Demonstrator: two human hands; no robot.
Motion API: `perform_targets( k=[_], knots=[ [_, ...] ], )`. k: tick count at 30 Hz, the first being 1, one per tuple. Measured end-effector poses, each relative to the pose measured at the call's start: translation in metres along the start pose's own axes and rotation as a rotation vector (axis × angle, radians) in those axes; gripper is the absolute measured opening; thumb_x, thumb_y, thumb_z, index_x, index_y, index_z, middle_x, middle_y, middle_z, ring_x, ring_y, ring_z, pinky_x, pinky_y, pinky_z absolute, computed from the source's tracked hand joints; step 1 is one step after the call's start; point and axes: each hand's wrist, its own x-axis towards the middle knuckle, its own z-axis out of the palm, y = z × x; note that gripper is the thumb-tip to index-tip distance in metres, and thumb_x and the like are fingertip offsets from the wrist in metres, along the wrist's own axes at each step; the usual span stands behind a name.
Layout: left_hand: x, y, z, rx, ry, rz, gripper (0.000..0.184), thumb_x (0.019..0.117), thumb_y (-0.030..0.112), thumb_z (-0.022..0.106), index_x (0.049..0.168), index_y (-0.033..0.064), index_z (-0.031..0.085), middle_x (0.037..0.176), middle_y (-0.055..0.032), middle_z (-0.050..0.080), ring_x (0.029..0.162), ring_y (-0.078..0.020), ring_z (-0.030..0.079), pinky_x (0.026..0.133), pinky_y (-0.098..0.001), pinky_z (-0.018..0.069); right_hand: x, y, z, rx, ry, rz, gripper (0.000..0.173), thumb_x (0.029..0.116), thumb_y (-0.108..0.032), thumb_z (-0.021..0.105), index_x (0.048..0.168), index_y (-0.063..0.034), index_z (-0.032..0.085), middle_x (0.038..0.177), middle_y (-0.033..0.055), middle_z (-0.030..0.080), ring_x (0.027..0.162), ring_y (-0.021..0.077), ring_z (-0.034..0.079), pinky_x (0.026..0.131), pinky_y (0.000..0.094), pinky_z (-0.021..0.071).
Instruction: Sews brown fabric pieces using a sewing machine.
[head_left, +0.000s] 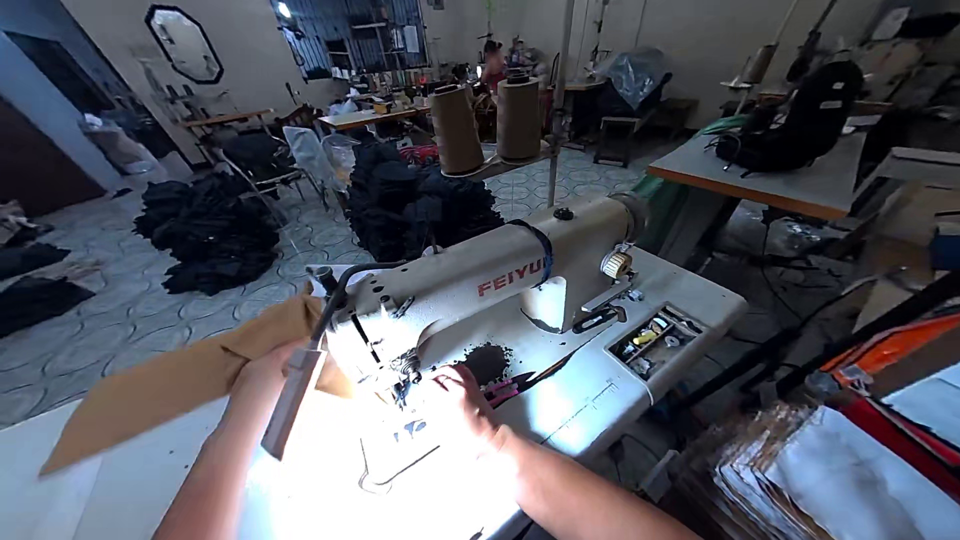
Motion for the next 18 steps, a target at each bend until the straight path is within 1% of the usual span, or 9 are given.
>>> perform_targets(
  k=[1,3,5,7,10,12,14,16,18],
  knots=[
    [-0.023,0.009,-0.007,-0.007,-0.055,-0.035,0.03,0.1017,-0.005,0.046,0.126,-0.0137,0.063,0.126,-0.0398,0.06,0.121,-0.0546,0.057,0.104,-0.065,0.0402,0.001,-0.002,-0.002,0.014,0.028,0.015,0.017,0.0844,-0.001,0.07,0.099,0.0048,0.077,0.098,0.0214,0.075,0.1,0.037,0.072,0.093,0.0481,0.0555],
    [-0.066,0.016,-0.022,0.036,-0.229,-0.026,0.029,0.0996,-0.003,0.052,0.125,-0.0081,0.066,0.119,-0.0343,0.066,0.113,-0.0504,0.064,0.1,-0.0644,0.0467,0.003,-0.008,-0.011,0.062,0.076,0.05,0.019,0.0843,0.002,0.068,0.101,0.0062,0.076,0.1,0.0226,0.074,0.103,0.0382,0.071,0.096,0.0486,0.054],
    [-0.11,0.045,-0.024,-0.01,-0.241,0.145,0.027,0.0936,-0.003,0.053,0.112,-0.0073,0.072,0.106,-0.0284,0.072,0.1,-0.0447,0.07,0.09,-0.0619,0.0531,0.004,-0.009,-0.014,0.071,0.17,0.037,0.016,0.0854,0.003,0.064,0.096,0.0038,0.075,0.098,0.0184,0.075,0.103,0.0342,0.071,0.096,0.0459,0.0543],
    [-0.139,0.091,-0.016,-0.095,-0.317,0.233,0.03,0.0955,-0.003,0.05,0.115,-0.0082,0.072,0.109,-0.0256,0.073,0.103,-0.0397,0.071,0.094,-0.0552,0.0532,0.001,-0.007,-0.016,0.107,0.293,-0.018,0.015,0.0852,0.004,0.062,0.093,0.0044,0.075,0.097,0.0177,0.075,0.103,0.0329,0.071,0.097,0.0442,0.0537],
    [-0.145,0.144,0.034,-0.218,-0.12,0.56,0.025,0.0935,0.0,0.054,0.106,-0.0055,0.075,0.107,-0.0196,0.075,0.101,-0.0328,0.074,0.091,-0.0496,0.0581,-0.013,-0.01,-0.031,0.143,0.443,-0.134,0.018,0.0854,-0.001,0.059,0.094,0.0054,0.073,0.099,0.0179,0.075,0.107,0.0314,0.069,0.101,0.0421,0.0507],
    [-0.134,0.173,0.06,-0.269,-0.125,0.682,0.032,0.0976,0.014,0.055,0.12,-0.0017,0.071,0.132,-0.0185,0.067,0.127,-0.0328,0.062,0.108,-0.0536,0.0465,-0.038,-0.019,-0.048,0.116,0.501,-0.191,0.019,0.0906,-0.007,0.055,0.095,0.0007,0.071,0.099,0.0145,0.074,0.109,0.027,0.068,0.104,0.0402,0.0498],
    [-0.122,0.195,0.074,-0.193,-0.337,0.687,0.051,0.1042,0.024,0.047,0.149,-0.0003,0.05,0.161,-0.0192,0.04,0.153,-0.0357,0.033,0.121,-0.0605,0.0234,-0.078,-0.027,-0.066,0.067,0.468,-0.239,0.016,0.0962,-0.012,0.051,0.098,-0.0074,0.066,0.1,0.0085,0.07,0.109,0.0202,0.065,0.104,0.0367,0.0495],
    [-0.113,0.21,0.085,-0.065,-0.511,0.597,0.058,0.1093,0.032,0.041,0.16,0.0055,0.034,0.169,-0.0126,0.027,0.158,-0.0293,0.02,0.126,-0.0556,0.0129,-0.127,-0.027,-0.081,0.022,0.331,-0.273,0.014,0.0975,-0.012,0.05,0.097,-0.0129,0.064,0.097,0.0043,0.068,0.107,0.0176,0.064,0.102,0.0339,0.0501],
    [-0.111,0.215,0.095,0.0,-0.554,0.532,0.055,0.111,0.032,0.037,0.16,0.0066,0.035,0.168,-0.011,0.03,0.157,-0.0273,0.022,0.127,-0.0527,0.0119,-0.184,-0.024,-0.091,-0.061,0.115,-0.192,0.014,0.0912,-0.01,0.058,0.094,-0.0096,0.072,0.094,0.0072,0.072,0.102,0.0219,0.069,0.097,0.037,0.0538]
  ],
)
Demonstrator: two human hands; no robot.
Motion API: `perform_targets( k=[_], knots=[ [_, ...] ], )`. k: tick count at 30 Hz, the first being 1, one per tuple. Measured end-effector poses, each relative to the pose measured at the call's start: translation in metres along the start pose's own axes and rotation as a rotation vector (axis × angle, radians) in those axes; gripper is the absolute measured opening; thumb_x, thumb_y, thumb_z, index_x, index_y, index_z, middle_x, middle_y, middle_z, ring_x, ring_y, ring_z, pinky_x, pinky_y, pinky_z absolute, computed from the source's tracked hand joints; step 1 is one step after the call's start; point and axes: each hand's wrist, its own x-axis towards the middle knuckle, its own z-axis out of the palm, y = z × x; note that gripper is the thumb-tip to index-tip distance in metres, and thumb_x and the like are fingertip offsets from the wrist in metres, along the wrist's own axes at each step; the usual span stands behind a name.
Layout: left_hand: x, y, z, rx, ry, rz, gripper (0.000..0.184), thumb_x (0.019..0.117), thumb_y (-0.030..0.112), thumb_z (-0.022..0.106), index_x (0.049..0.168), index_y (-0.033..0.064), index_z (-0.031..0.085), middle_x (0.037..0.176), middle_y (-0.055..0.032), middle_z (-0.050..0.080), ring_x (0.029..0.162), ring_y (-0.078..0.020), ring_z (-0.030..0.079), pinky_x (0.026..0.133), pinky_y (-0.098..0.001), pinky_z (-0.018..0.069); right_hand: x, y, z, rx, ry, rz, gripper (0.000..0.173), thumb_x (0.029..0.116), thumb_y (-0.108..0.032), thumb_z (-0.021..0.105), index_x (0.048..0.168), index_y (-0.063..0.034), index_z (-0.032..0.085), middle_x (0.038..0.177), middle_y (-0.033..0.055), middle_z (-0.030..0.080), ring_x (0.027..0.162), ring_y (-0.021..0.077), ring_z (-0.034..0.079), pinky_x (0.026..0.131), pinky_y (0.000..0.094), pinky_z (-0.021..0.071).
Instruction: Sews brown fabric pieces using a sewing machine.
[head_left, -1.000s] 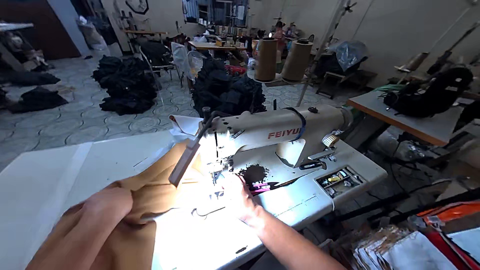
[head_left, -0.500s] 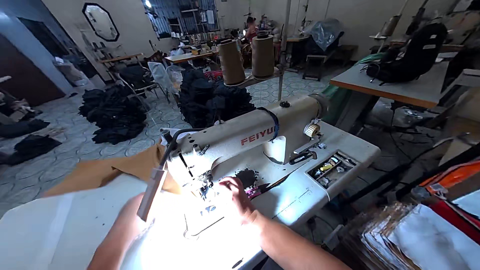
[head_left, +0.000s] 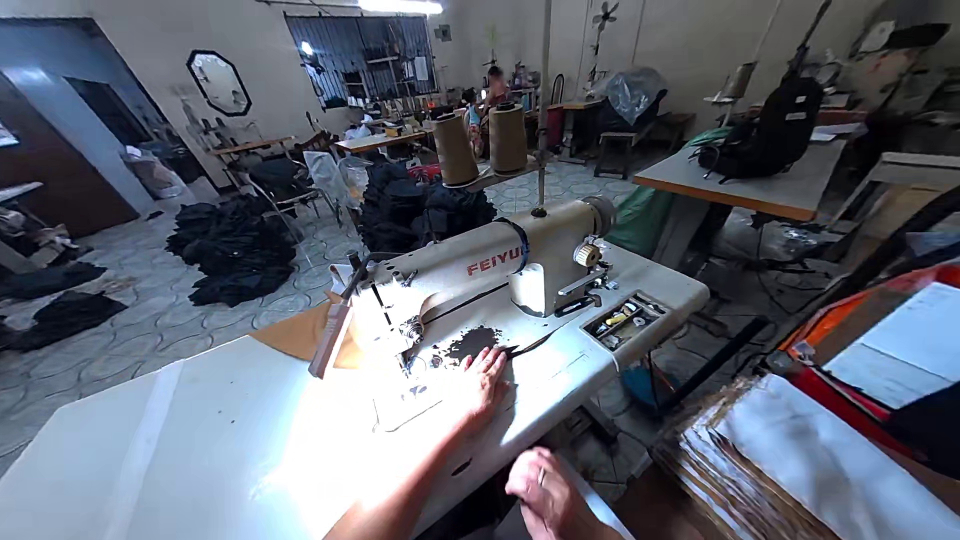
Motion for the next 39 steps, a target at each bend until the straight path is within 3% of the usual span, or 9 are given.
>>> perform_targets(
  k=[2,5,16,19,22,26,29,35,39],
  knots=[
    [-0.001,-0.003,0.01,-0.01,0.123,0.008,0.046,0.1099,0.021,0.04,0.15,0.0015,0.05,0.159,-0.016,0.045,0.15,-0.0319,0.038,0.124,-0.0535,0.0231,-0.051,-0.014,-0.022,-0.088,-0.416,0.325,0.032,0.0909,-0.018,0.069,0.117,0.0005,0.074,0.117,0.0232,0.072,0.117,0.0398,0.067,0.103,0.0536,0.051],
    [-0.011,-0.005,0.017,-0.053,0.315,-0.016,0.037,0.1078,0.01,0.041,0.135,-0.003,0.063,0.139,-0.0215,0.062,0.132,-0.0361,0.058,0.114,-0.0511,0.041,-0.103,-0.011,-0.036,-0.047,-0.822,0.805,0.069,0.0978,-0.044,0.064,0.15,-0.0014,0.05,0.157,0.0328,0.037,0.147,0.0524,0.033,0.12,0.0665,0.025],
    [-0.095,0.004,0.008,-0.241,0.462,-0.233,0.033,0.1056,0.003,0.04,0.126,-0.0053,0.064,0.114,-0.0214,0.07,0.106,-0.0303,0.068,0.097,-0.0447,0.052,-0.072,-0.001,-0.003,-0.078,-0.913,0.688,0.03,0.0975,-0.022,0.065,0.121,-0.005,0.073,0.142,0.0298,0.056,0.137,0.0488,0.047,0.112,0.0626,0.0374],
    [-0.139,0.017,0.016,-0.447,0.568,-0.244,0.036,0.1092,0.019,0.044,0.127,-0.0038,0.065,0.104,-0.0185,0.072,0.094,-0.0239,0.07,0.089,-0.0427,0.0549,-0.052,-0.007,0.014,-0.075,-0.998,0.732,0.061,0.1022,-0.046,0.056,0.144,-0.0017,0.057,0.158,0.0275,0.04,0.15,0.0442,0.033,0.122,0.0606,0.0231],
    [-0.171,0.02,0.036,-0.473,0.666,-0.152,0.046,0.0972,0.038,0.059,0.114,-0.0034,0.069,0.074,-0.002,0.061,0.063,-0.0057,0.054,0.061,-0.0245,0.0472,-0.034,-0.008,0.044,-0.194,-1.202,0.762,0.084,0.1017,-0.057,0.049,0.158,0.0026,0.032,0.167,0.0275,0.018,0.157,0.0444,0.011,0.125,0.0642,0.0044],
    [-0.206,0.03,0.06,-0.557,0.686,-0.118,0.042,0.0845,0.03,0.074,0.113,-0.0014,0.071,0.069,0.0029,0.06,0.057,0.0033,0.047,0.055,-0.014,0.0415,-0.02,-0.026,0.068,-0.212,-1.467,0.64,0.051,0.0985,-0.015,0.063,0.138,0.0141,0.053,0.153,0.0377,0.039,0.145,0.0561,0.031,0.117,0.0743,0.0176],
    [-0.229,0.027,0.079,-0.601,0.672,-0.146,0.044,0.0844,0.02,0.075,0.122,-0.0022,0.067,0.061,0.0053,0.054,0.051,0.0023,0.044,0.05,-0.0153,0.0398,-0.009,-0.041,0.06,-0.028,-1.65,0.582,0.034,0.1002,-0.018,0.061,0.12,0.0091,0.066,0.13,0.0331,0.062,0.126,0.0511,0.056,0.101,0.0723,0.0418],
    [-0.251,0.012,0.107,-0.906,0.612,-0.26,0.088,0.0775,0.017,0.082,0.151,-0.0038,0.039,0.06,0.0127,0.048,0.05,0.0039,0.043,0.051,-0.0165,0.0417,0.039,-0.063,0.031,0.335,-1.327,0.312,0.025,0.1035,-0.012,0.053,0.1,0.0077,0.067,0.095,0.0277,0.068,0.099,0.0458,0.066,0.087,0.0651,0.0479],
    [-0.243,0.025,0.115,-1.087,0.549,-0.229,0.057,0.0769,0.009,0.079,0.129,-0.0019,0.058,0.086,0.0083,0.068,0.074,0.0034,0.064,0.072,-0.0182,0.0561,0.082,-0.081,-0.003,0.453,-0.967,0.185,0.021,0.0987,-0.008,0.057,0.087,0.0072,0.067,0.077,0.0222,0.066,0.08,0.0397,0.067,0.073,0.0597,0.05]
  ],
)
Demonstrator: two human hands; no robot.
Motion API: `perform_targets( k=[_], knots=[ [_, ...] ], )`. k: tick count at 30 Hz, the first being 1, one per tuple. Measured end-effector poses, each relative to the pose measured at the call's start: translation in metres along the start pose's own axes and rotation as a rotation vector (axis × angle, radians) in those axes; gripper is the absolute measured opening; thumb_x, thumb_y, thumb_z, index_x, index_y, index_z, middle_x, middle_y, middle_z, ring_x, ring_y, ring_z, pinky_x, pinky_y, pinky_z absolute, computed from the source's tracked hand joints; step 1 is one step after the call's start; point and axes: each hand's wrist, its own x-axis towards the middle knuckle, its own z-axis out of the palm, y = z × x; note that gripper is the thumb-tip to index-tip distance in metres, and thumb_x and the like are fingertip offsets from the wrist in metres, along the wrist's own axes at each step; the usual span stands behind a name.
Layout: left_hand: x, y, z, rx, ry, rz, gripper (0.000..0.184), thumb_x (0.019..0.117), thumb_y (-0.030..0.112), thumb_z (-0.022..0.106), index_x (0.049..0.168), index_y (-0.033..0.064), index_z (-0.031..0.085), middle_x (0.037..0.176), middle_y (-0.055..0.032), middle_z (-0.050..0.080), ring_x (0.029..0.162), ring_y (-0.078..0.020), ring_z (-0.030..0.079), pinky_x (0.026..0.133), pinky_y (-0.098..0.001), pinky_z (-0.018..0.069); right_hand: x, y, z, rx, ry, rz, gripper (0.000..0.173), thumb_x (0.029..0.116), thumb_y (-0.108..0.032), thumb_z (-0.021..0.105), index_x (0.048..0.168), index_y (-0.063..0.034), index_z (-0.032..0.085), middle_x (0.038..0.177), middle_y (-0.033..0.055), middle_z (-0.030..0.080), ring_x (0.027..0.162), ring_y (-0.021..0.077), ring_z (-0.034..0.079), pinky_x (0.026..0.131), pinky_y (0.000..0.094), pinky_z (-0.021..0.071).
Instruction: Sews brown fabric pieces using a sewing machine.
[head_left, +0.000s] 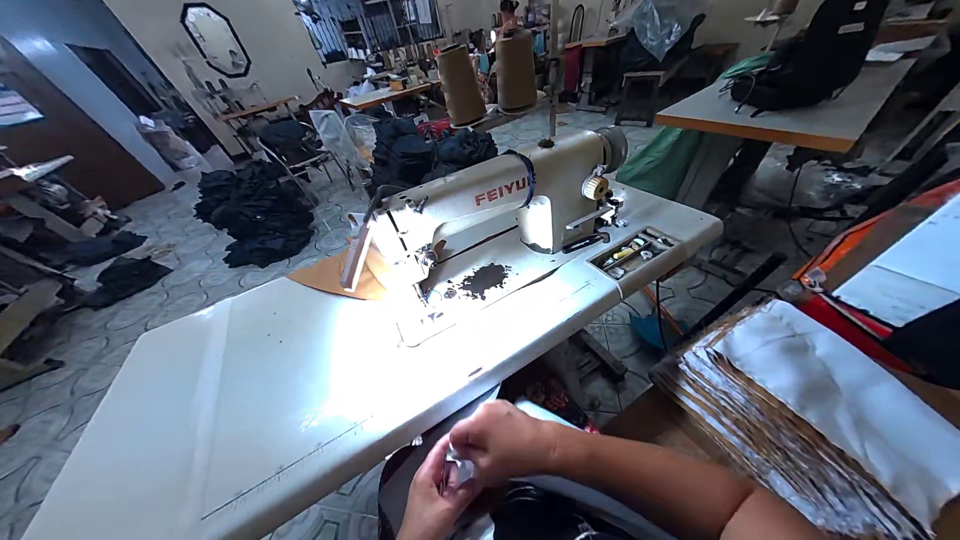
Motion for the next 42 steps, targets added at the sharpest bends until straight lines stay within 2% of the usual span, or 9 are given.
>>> perform_targets(
  k=[3,7,11,16,19,22,25,32,42],
  knots=[
    [0.01,0.012,0.012,-0.111,0.084,0.04,0.015,0.0843,0.003,0.073,0.098,0.0054,0.069,0.085,0.0085,0.074,0.082,0.0,0.07,0.079,-0.0232,0.0599,0.007,-0.022,-0.035,-0.038,0.099,-0.095,0.023,0.1007,-0.009,0.056,0.09,0.0064,0.069,0.075,0.0193,0.066,0.076,0.0343,0.067,0.07,0.0538,0.05],
    [0.042,0.068,-0.026,0.191,0.431,0.407,0.014,0.0879,0.0,0.067,0.102,-0.0025,0.065,0.087,0.011,0.069,0.081,0.0088,0.064,0.076,-0.0139,0.055,0.035,-0.044,-0.063,-0.121,0.411,-0.287,0.019,0.0973,-0.005,0.058,0.091,0.0051,0.072,0.072,0.0154,0.068,0.068,0.0286,0.068,0.062,0.0482,0.0515],
    [0.079,0.14,-0.092,0.868,0.85,0.692,0.027,0.0887,0.003,0.059,0.105,-0.0181,0.061,0.083,-0.022,0.063,0.071,-0.0161,0.056,0.067,-0.0301,0.0479,0.084,-0.054,-0.088,-0.254,0.672,-0.453,0.011,0.0926,-0.001,0.063,0.091,0.0012,0.074,0.073,0.0135,0.069,0.067,0.0291,0.07,0.058,0.0497,0.0541],
    [0.099,0.159,-0.115,0.938,0.536,-0.055,0.074,0.0915,0.022,0.078,0.15,0.0033,0.038,0.113,-0.0358,0.063,0.098,-0.0591,0.062,0.079,-0.0771,0.047,0.104,-0.017,-0.08,-0.172,0.502,-0.102,0.02,0.0981,-0.005,0.06,0.113,0.0056,0.067,0.092,0.0213,0.072,0.086,0.0367,0.072,0.08,0.0556,0.0571],
    [0.073,0.131,-0.104,0.761,0.422,-0.134,0.084,0.091,0.026,0.079,0.156,0.0072,0.028,0.108,-0.0287,0.062,0.087,-0.0444,0.063,0.074,-0.0646,0.0519,0.08,0.02,-0.061,-0.003,0.367,0.124,0.036,0.0973,-0.003,0.058,0.131,0.007,0.054,0.098,0.0215,0.067,0.085,0.0317,0.069,0.082,0.049,0.0567],
    [0.043,0.106,-0.07,0.584,0.292,-0.117,0.06,0.1019,0.032,0.058,0.151,0.0049,0.036,0.089,-0.0088,0.06,0.07,-0.0173,0.055,0.065,-0.0402,0.0499,0.054,0.036,-0.046,0.192,0.338,0.186,0.027,0.0975,0.006,0.053,0.123,0.0093,0.058,0.086,0.0168,0.066,0.069,0.0205,0.065,0.067,0.0363,0.0573],
    [0.025,0.088,-0.033,0.423,0.126,-0.038,0.038,0.1044,0.03,0.049,0.132,0.0052,0.057,0.08,0.0047,0.057,0.064,-0.0007,0.05,0.061,-0.0216,0.0449,0.038,0.032,-0.053,0.244,0.179,0.251,0.023,0.0957,0.011,0.049,0.111,0.0091,0.067,0.095,0.0158,0.07,0.08,0.0168,0.066,0.078,0.0337,0.0553],
    [0.033,0.07,-0.006,0.359,0.07,0.002,0.028,0.1015,0.023,0.059,0.12,0.0081,0.074,0.092,0.0034,0.073,0.079,0.004,0.063,0.074,-0.018,0.052,0.023,0.046,-0.056,0.46,0.04,0.053,0.046,0.0861,0.012,0.065,0.131,0.0036,0.064,0.126,0.0121,0.069,0.077,0.0033,0.066,0.073,0.0211,0.0571],
    [0.043,0.066,0.005,0.333,0.149,0.037,0.019,0.0999,0.013,0.064,0.112,0.0041,0.077,0.096,-0.0013,0.077,0.08,0.0029,0.067,0.074,-0.0189,0.0544,0.023,0.042,-0.05,0.458,0.042,0.046,0.051,0.0802,0.016,0.067,0.13,0.0041,0.064,0.12,0.0128,0.071,0.078,0.0068,0.069,0.071,0.0236,0.0593]
  ],
)
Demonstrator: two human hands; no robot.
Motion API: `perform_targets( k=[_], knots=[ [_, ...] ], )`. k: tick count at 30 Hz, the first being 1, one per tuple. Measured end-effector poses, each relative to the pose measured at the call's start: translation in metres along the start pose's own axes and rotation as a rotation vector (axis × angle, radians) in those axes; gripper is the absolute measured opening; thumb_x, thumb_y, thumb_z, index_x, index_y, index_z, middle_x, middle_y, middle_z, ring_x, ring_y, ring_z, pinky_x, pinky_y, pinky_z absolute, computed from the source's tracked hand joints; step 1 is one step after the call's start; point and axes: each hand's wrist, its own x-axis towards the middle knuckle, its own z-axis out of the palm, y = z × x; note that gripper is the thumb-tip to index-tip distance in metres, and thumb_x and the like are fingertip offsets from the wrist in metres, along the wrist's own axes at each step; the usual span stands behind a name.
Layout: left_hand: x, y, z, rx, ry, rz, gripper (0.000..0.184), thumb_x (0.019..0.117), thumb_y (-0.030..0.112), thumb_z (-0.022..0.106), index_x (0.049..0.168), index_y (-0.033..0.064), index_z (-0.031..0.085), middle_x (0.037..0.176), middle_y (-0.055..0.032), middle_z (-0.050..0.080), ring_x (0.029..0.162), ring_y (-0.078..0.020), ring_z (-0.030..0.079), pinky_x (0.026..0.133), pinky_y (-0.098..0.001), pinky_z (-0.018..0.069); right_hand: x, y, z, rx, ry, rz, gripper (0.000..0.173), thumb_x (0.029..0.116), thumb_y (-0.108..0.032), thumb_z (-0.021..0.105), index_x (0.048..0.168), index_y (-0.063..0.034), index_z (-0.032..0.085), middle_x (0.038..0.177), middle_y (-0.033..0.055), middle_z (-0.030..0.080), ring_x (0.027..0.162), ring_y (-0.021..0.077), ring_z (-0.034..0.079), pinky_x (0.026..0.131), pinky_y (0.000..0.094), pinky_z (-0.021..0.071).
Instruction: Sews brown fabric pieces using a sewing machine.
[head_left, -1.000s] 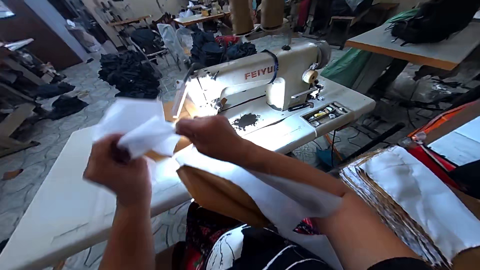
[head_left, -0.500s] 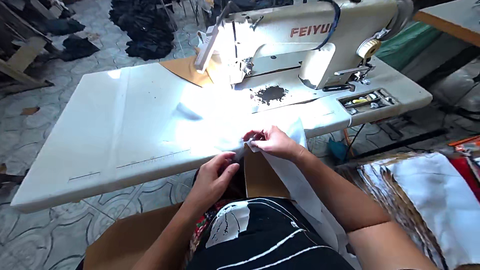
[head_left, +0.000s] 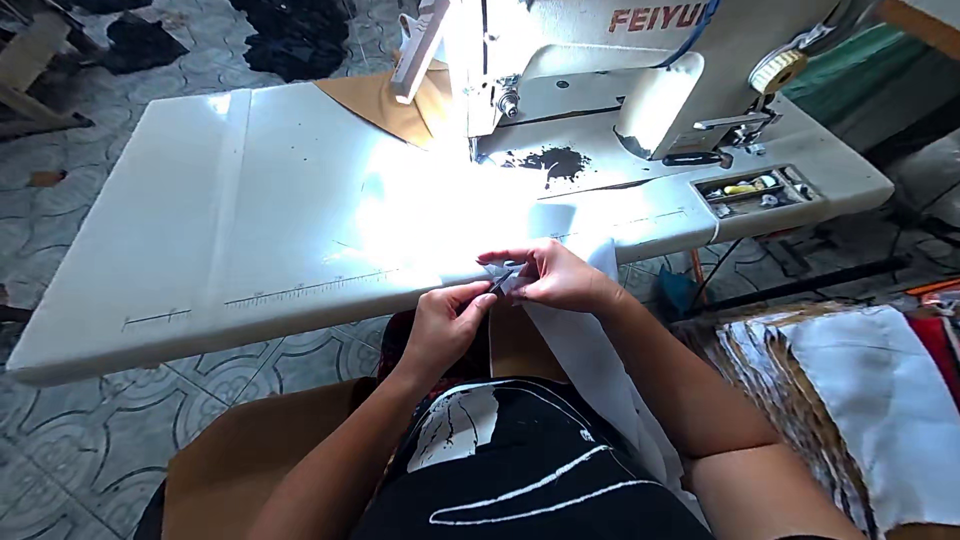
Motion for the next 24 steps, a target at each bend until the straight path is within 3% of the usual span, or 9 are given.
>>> perform_targets(
  k=[4,10,22,24],
  knots=[
    [-0.004,-0.003,-0.004,0.04,-0.004,-0.036,0.018,0.1003,0.014,0.063,0.108,0.0074,0.078,0.089,0.0022,0.075,0.072,0.0035,0.063,0.067,-0.0184,0.0514,-0.002,-0.003,-0.003,0.01,-0.002,0.03,0.058,0.0783,0.018,0.068,0.133,0.0021,0.063,0.131,0.0113,0.067,0.072,0.0035,0.065,0.066,0.0219,0.0567],
    [-0.009,-0.011,-0.005,0.217,-0.002,-0.12,0.025,0.1006,0.024,0.061,0.111,0.0083,0.078,0.097,-0.0047,0.077,0.087,-0.0076,0.07,0.081,-0.0345,0.0557,-0.005,-0.002,-0.008,0.018,-0.023,0.029,0.059,0.0793,0.017,0.069,0.136,0.0003,0.062,0.134,0.01,0.066,0.067,0.0024,0.063,0.063,0.0211,0.0557],
    [0.003,-0.011,0.006,0.21,0.042,-0.043,0.025,0.1,0.023,0.06,0.108,0.0097,0.08,0.097,-0.005,0.078,0.091,-0.0082,0.072,0.085,-0.0339,0.0559,-0.005,-0.003,-0.003,-0.001,-0.058,0.05,0.057,0.0803,0.016,0.069,0.133,-0.0038,0.065,0.125,0.0064,0.071,0.06,0.0018,0.061,0.059,0.0199,0.055],
    [0.003,-0.012,0.005,0.227,0.01,-0.046,0.027,0.1002,0.024,0.059,0.109,0.0096,0.08,0.099,-0.0052,0.078,0.093,-0.0097,0.073,0.086,-0.0355,0.0566,-0.01,-0.008,-0.006,-0.053,-0.005,0.028,0.047,0.0842,0.011,0.067,0.13,-0.0015,0.066,0.109,0.0084,0.074,0.058,0.0029,0.061,0.058,0.0208,0.0548]
  ],
)
